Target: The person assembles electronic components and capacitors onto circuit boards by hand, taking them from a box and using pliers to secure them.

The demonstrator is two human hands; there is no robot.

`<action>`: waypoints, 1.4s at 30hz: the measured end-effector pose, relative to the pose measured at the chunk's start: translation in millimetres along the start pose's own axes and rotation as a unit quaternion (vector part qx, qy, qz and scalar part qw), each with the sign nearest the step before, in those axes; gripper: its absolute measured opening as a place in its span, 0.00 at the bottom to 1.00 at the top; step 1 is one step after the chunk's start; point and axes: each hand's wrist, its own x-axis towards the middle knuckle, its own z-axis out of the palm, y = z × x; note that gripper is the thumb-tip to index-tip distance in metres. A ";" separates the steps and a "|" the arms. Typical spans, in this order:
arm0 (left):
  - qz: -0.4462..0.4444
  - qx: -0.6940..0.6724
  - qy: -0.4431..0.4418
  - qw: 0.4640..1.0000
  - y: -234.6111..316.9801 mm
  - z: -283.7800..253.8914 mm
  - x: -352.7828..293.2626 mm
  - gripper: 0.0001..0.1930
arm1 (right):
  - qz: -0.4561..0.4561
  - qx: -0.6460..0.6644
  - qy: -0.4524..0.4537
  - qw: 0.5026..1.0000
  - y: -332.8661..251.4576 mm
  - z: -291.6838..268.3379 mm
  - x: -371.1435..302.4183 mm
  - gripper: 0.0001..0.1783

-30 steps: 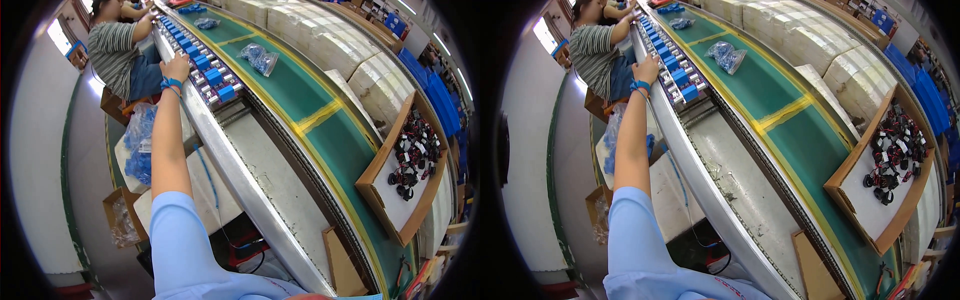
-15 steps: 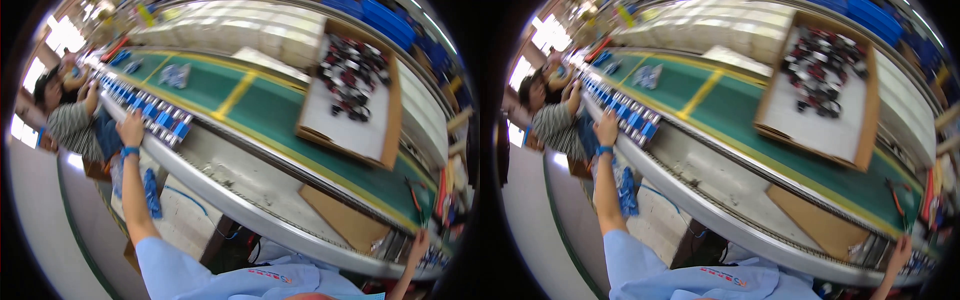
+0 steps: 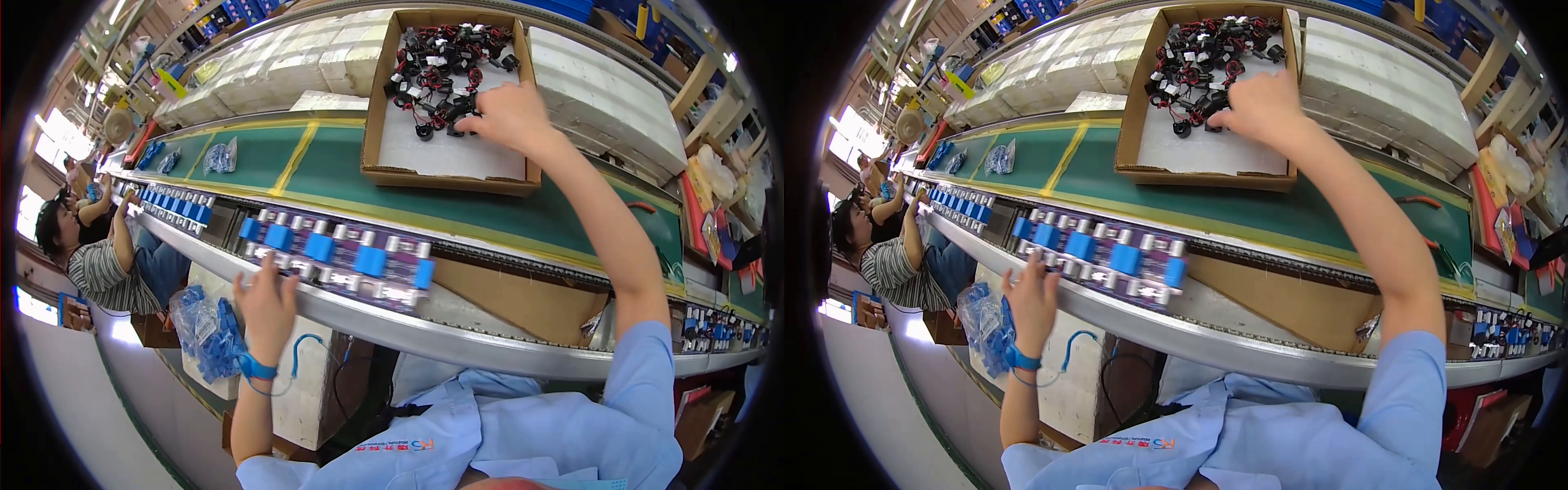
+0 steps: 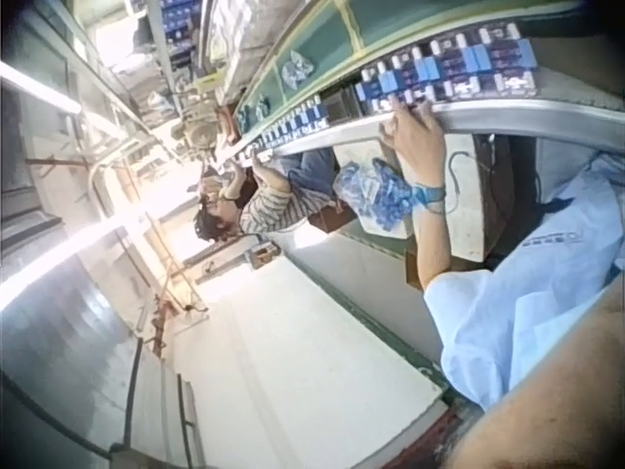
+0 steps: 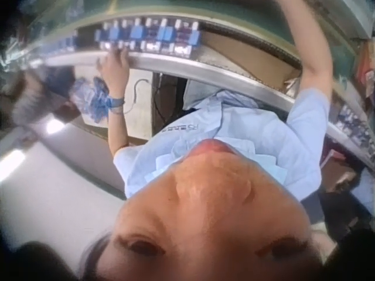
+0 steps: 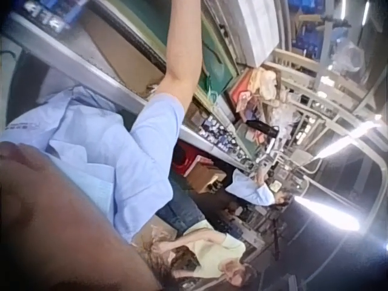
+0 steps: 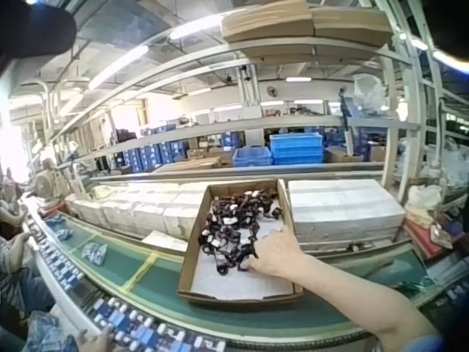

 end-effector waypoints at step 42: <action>0.286 -0.365 0.023 0.885 249.0 -54.0 132.0 0.11 | -0.119 0.649 -0.004 0.752 54.5 -44.4 -155.5 0.13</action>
